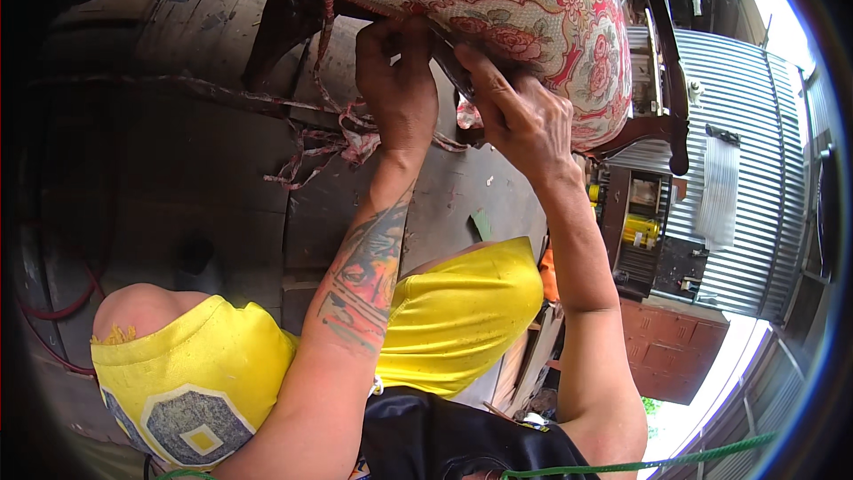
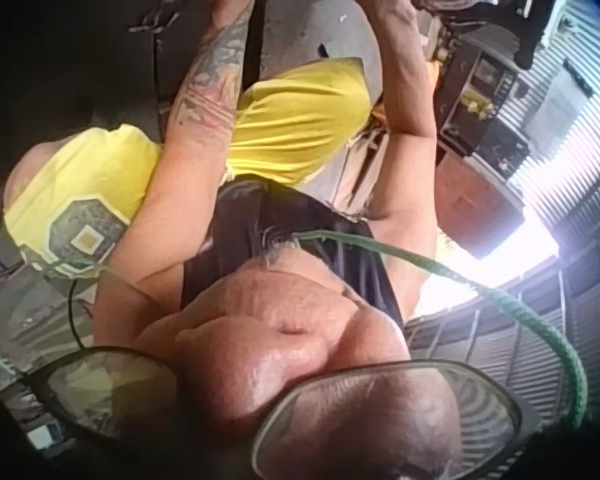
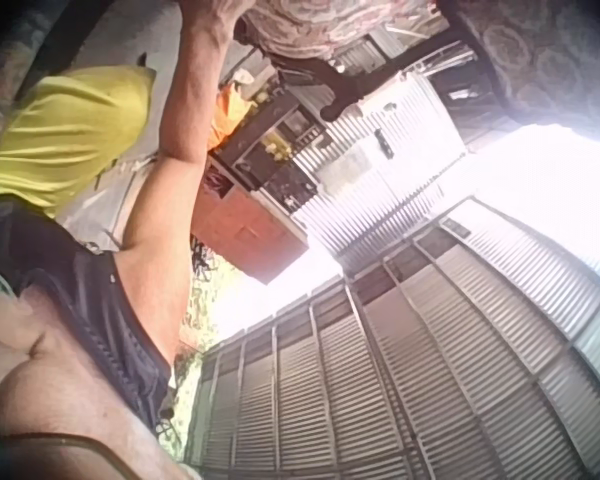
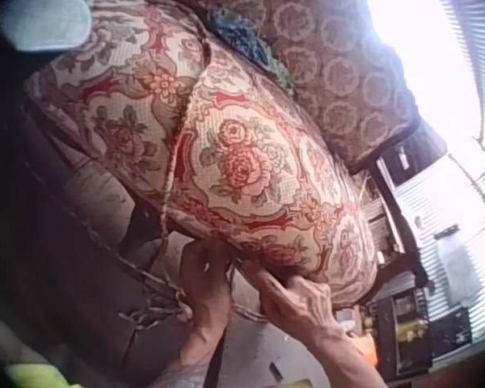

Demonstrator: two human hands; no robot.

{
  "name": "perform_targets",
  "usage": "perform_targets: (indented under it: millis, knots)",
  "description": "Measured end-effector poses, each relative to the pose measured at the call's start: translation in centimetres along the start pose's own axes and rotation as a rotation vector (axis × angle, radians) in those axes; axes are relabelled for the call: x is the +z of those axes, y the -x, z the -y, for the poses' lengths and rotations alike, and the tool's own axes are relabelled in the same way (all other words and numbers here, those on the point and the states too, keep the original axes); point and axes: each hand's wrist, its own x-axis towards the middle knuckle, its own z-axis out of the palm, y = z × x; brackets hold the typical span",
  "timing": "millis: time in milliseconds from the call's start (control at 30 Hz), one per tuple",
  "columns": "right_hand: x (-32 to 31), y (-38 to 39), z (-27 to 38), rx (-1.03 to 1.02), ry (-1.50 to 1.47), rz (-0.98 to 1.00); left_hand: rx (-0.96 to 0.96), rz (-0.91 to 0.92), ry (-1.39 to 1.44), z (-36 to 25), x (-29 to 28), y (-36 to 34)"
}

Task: Remove decorative trim or staples from the underside of a chair using a small blade.

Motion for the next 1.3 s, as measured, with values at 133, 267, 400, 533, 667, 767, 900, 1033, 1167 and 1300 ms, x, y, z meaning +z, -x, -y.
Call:
perform_targets:
  millis: [133, 267, 400, 533, 667, 767, 900, 1033, 1167, 1300]
  knots:
    - [-0.1, 0.0, 0.8, 0.063, 0.008, 0.051, 0.020, 0.013, -0.063, 0.2, -0.4, -0.1]
    - [0.5, 0.6, 2.0, 0.117, 0.058, 0.071, -0.021, -0.004, 0.006, -0.2, 0.1, 0.3]
    - [1.1, 0.5, 2.2, 0.133, -0.035, 0.021, -0.047, 0.032, -0.090, -0.8, -0.5, 0.1]
    - [1.1, 1.6, 1.9, 0.185, -0.040, 0.054, -0.016, -0.023, 0.017, 0.1, -0.3, -0.1]
    - [1.2, 3.2, 1.4, 0.223, -0.096, -0.013, -0.026, 0.021, -0.059, 0.1, -0.7, 0.1]
    - [1.7, 3.8, 0.9, 0.242, -0.122, -0.032, -0.024, 0.051, -0.037, 0.2, -1.1, -0.3]
    - [2.1, 4.8, 0.4, 0.222, -0.138, -0.098, -0.061, 0.062, -0.034, -1.6, -0.1, 0.2]
    - [1.0, 7.1, 0.0, 0.249, -0.107, -0.027, 0.096, 0.001, -0.301, -1.9, -0.2, 0.7]
    - [0.5, 7.0, 0.1, 0.187, -0.182, -0.149, 0.052, -0.026, -0.153, -1.3, -0.8, 0.2]
    - [0.6, 5.6, 0.2, 0.102, -0.194, -0.183, 0.025, 0.016, -0.163, -3.7, 0.1, 0.5]
